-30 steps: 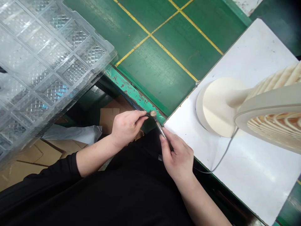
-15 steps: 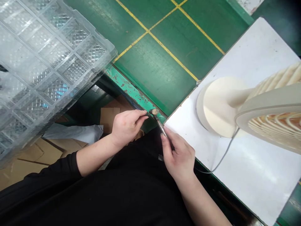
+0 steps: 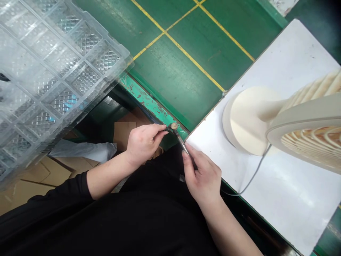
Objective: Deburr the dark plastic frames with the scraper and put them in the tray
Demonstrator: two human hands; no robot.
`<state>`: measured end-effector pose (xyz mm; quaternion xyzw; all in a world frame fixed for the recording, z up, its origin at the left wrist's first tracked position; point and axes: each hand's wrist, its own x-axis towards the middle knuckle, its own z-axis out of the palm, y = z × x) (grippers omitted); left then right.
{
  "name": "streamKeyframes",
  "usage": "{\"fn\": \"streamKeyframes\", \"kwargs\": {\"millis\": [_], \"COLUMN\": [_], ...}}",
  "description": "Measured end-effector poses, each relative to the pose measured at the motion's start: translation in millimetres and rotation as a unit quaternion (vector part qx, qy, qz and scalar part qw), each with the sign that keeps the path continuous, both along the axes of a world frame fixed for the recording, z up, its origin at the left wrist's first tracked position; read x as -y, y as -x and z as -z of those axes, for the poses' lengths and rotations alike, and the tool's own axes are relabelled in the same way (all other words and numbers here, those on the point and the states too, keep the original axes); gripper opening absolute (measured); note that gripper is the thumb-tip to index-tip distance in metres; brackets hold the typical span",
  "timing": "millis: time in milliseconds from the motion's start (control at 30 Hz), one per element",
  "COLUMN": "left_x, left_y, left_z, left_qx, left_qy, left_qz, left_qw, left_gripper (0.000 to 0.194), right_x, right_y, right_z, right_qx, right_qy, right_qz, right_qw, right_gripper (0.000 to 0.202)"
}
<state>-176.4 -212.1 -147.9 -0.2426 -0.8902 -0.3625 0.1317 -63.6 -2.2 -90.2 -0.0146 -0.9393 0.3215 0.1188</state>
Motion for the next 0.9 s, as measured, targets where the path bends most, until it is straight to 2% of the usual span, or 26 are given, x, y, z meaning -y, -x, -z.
{"fn": "streamKeyframes", "kwargs": {"millis": [733, 833, 900], "left_x": [1, 5, 8], "left_y": [0, 4, 6], "left_z": [1.5, 1.9, -3.6], "left_qx": [-0.004, 0.003, 0.009], "left_qy": [0.009, 0.023, 0.02], "left_qz": [-0.001, 0.0, -0.002], "left_qw": [1.0, 1.0, 1.0], "left_gripper": [0.011, 0.013, 0.013], "right_x": [1, -1, -8], "right_y": [1, -3, -14], "right_z": [3.4, -2.9, -12.9], "right_qx": [0.006, 0.007, -0.002], "right_qy": [-0.003, 0.004, 0.016], "right_qz": [-0.001, 0.03, 0.057], "right_qw": [1.0, 1.0, 0.998], "right_gripper": [0.028, 0.028, 0.028]}}
